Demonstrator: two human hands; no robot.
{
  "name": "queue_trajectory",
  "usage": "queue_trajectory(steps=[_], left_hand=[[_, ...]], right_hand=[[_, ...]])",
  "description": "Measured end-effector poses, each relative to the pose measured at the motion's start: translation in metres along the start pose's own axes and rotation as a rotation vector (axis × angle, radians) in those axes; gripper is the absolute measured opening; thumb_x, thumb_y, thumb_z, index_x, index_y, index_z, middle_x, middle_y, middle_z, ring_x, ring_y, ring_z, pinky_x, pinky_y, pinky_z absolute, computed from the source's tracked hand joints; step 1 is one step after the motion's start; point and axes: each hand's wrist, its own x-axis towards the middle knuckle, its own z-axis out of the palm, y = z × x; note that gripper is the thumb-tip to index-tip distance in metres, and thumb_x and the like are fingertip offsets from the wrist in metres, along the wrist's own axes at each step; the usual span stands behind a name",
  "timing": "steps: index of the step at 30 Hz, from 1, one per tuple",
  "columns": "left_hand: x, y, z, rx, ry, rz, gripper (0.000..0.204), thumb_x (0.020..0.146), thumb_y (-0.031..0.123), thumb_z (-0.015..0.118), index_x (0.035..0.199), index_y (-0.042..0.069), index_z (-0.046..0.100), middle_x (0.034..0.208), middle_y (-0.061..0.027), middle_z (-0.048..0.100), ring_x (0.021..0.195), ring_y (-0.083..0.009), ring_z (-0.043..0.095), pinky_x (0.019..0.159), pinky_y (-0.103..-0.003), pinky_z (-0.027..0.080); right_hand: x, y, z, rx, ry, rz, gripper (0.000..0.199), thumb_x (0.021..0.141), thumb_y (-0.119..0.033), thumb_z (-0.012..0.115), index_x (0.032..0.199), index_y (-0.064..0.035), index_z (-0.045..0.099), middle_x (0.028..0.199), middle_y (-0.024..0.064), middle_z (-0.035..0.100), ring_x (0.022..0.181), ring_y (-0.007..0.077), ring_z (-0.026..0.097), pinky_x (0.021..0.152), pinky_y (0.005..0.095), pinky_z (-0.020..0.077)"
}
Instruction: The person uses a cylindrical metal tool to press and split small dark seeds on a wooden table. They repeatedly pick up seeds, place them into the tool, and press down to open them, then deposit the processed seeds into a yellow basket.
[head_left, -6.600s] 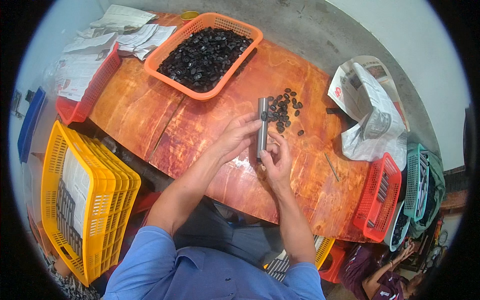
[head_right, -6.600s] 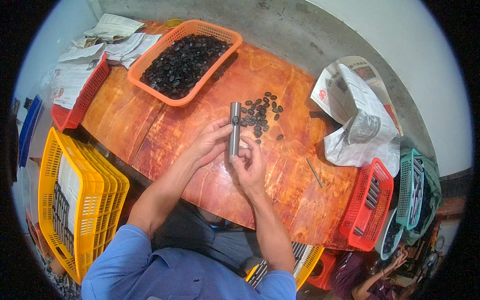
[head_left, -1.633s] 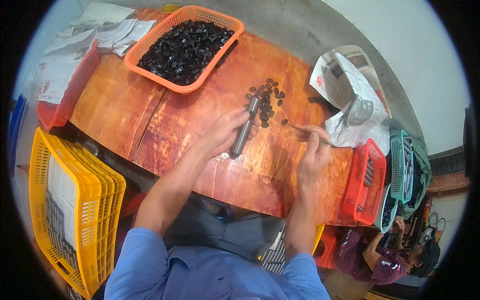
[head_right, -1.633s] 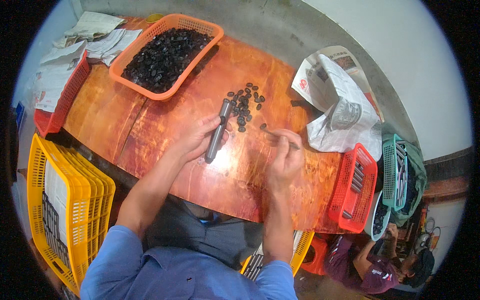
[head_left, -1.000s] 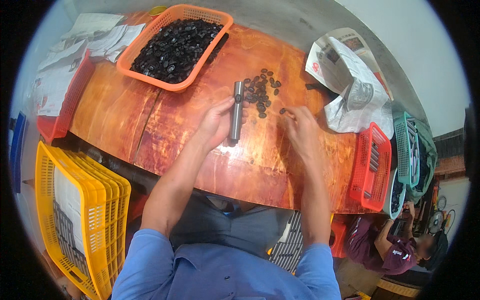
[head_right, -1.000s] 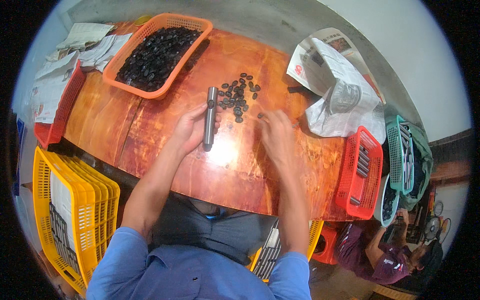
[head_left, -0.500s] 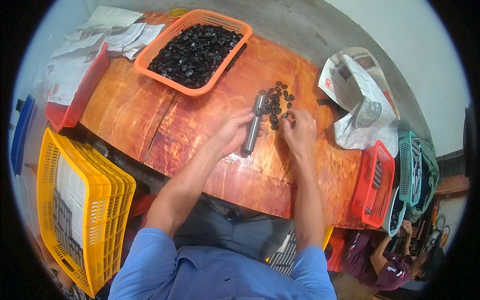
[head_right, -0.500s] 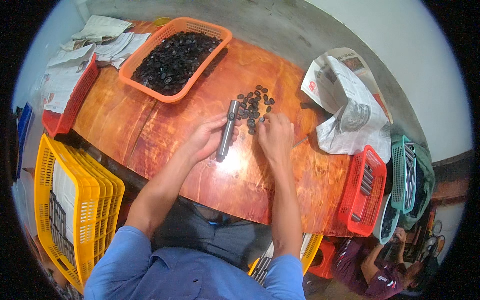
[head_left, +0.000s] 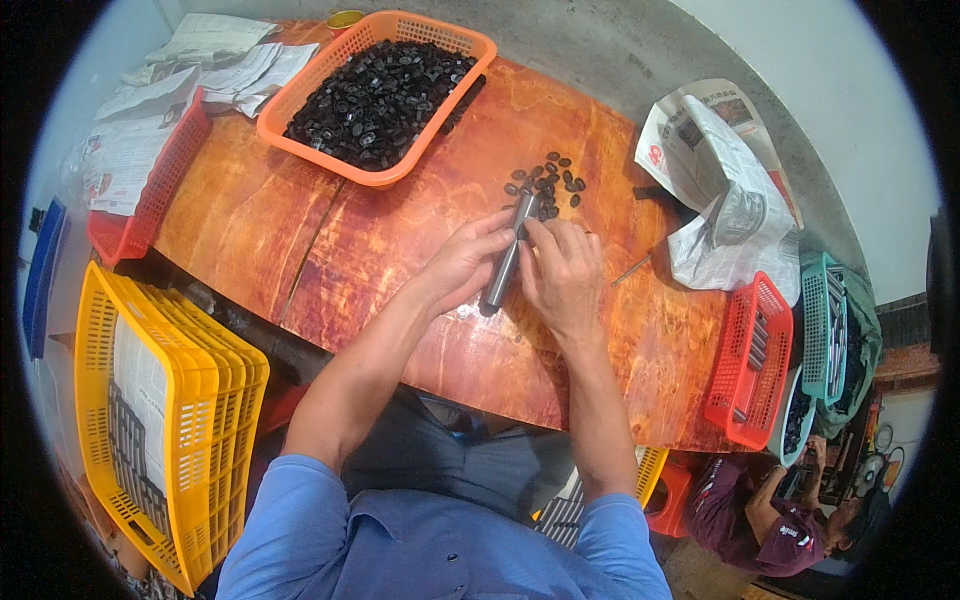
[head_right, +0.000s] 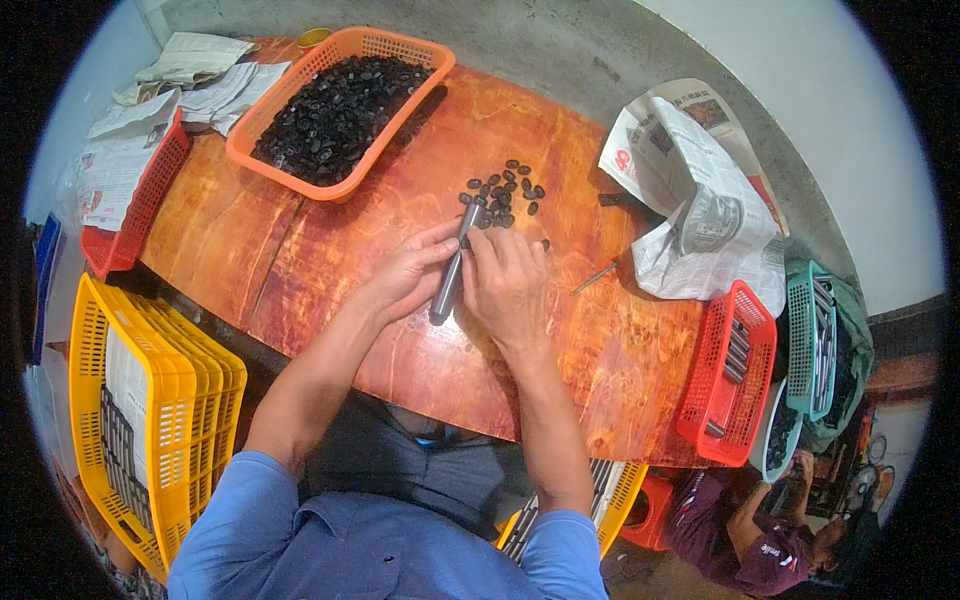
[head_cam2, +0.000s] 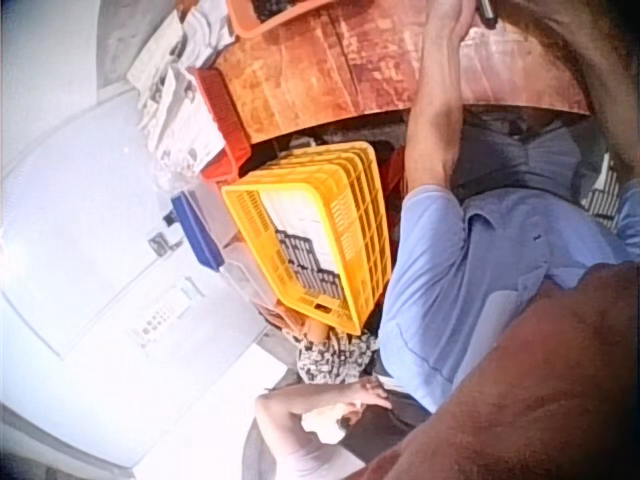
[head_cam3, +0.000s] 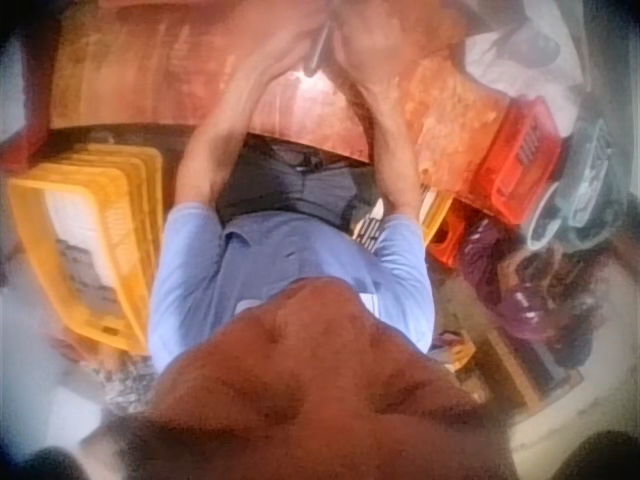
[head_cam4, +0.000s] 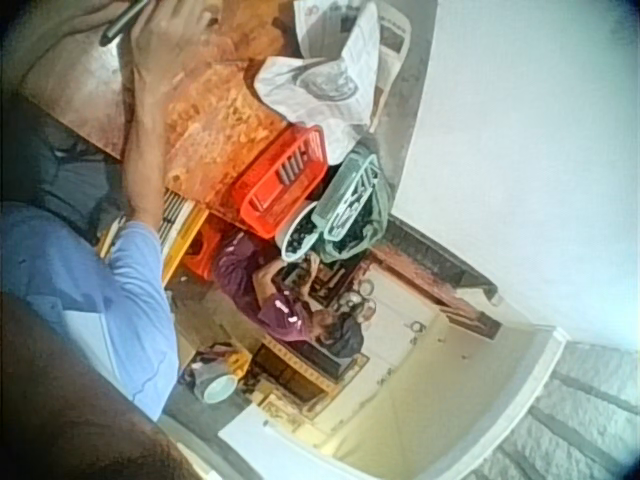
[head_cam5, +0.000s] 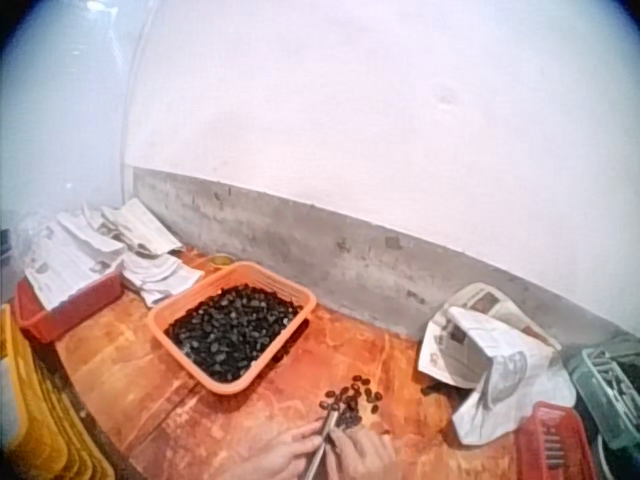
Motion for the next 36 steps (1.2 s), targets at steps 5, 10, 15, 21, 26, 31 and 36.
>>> queue_trajectory(steps=[5,10,15,21,26,31,36], left_hand=[[-0.001,-0.001,-0.001,0.017,0.011,-0.007,0.050,0.106,0.011,0.056,0.153,-0.002,0.042,0.141,-0.0127,0.059,0.130,-0.0219,0.059,0.113,-0.038,0.048],[0.000,-0.002,-0.004,0.002,0.018,-0.025,0.049,0.105,0.011,0.059,0.150,-0.002,0.046,0.140,-0.0139,0.060,0.130,-0.0227,0.059,0.114,-0.037,0.048],[0.000,-0.003,-0.003,0.036,0.033,-0.011,0.048,0.105,0.011,0.058,0.149,-0.002,0.046,0.137,-0.0124,0.061,0.127,-0.0216,0.060,0.112,-0.037,0.049],[0.000,-0.003,-0.006,0.017,0.036,-0.024,0.048,0.104,0.011,0.059,0.148,-0.003,0.047,0.138,-0.0128,0.061,0.128,-0.0229,0.060,0.113,-0.038,0.048],[0.000,-0.004,-0.003,0.060,0.027,-0.017,0.043,0.106,0.015,0.059,0.146,0.001,0.050,0.122,-0.0092,0.066,0.104,-0.0188,0.068,0.087,-0.036,0.058],[0.000,-0.004,0.003,0.091,0.068,-0.024,0.039,0.106,0.018,0.061,0.142,0.005,0.054,0.116,-0.0069,0.067,0.098,-0.0150,0.068,0.081,-0.031,0.058],[-0.005,0.000,-0.003,0.096,0.022,-0.077,0.036,0.108,0.026,0.058,0.136,0.005,0.060,0.101,-0.0053,0.069,0.078,-0.0132,0.069,0.063,-0.025,0.055]], right_hand=[[-0.004,0.000,0.000,-0.015,0.006,-0.013,0.029,0.082,-0.006,0.077,0.110,-0.0038,0.071,0.096,0.0101,0.066,0.084,0.0275,0.064,0.073,0.0383,0.0447],[-0.009,0.003,0.000,-0.012,0.025,-0.005,0.029,0.082,-0.005,0.077,0.110,-0.0032,0.071,0.095,0.0110,0.066,0.083,0.0285,0.065,0.071,0.0396,0.0476],[-0.010,0.001,0.000,0.002,0.037,0.001,0.028,0.082,-0.005,0.077,0.109,-0.0025,0.071,0.095,0.0117,0.066,0.082,0.0295,0.066,0.071,0.0400,0.0503],[-0.012,0.001,0.005,0.003,0.080,-0.011,0.027,0.083,-0.004,0.076,0.110,-0.0028,0.072,0.095,0.0116,0.067,0.082,0.0298,0.067,0.071,0.0397,0.0517],[-0.019,0.005,0.007,-0.017,0.077,-0.001,0.029,0.085,-0.005,0.074,0.114,-0.0019,0.071,0.096,0.0116,0.067,0.081,0.0299,0.066,0.070,0.0404,0.0519],[-0.019,0.000,0.009,-0.024,0.073,-0.015,0.032,0.085,-0.007,0.074,0.117,-0.0037,0.072,0.097,0.0110,0.068,0.080,0.0289,0.066,0.069,0.0401,0.0517],[-0.021,-0.003,0.014,0.354,0.157,0.256,0.033,0.090,-0.007,0.073,0.122,-0.0014,0.070,0.105,0.0126,0.067,0.083,0.0263,0.068,0.076,0.0348,0.0557]])
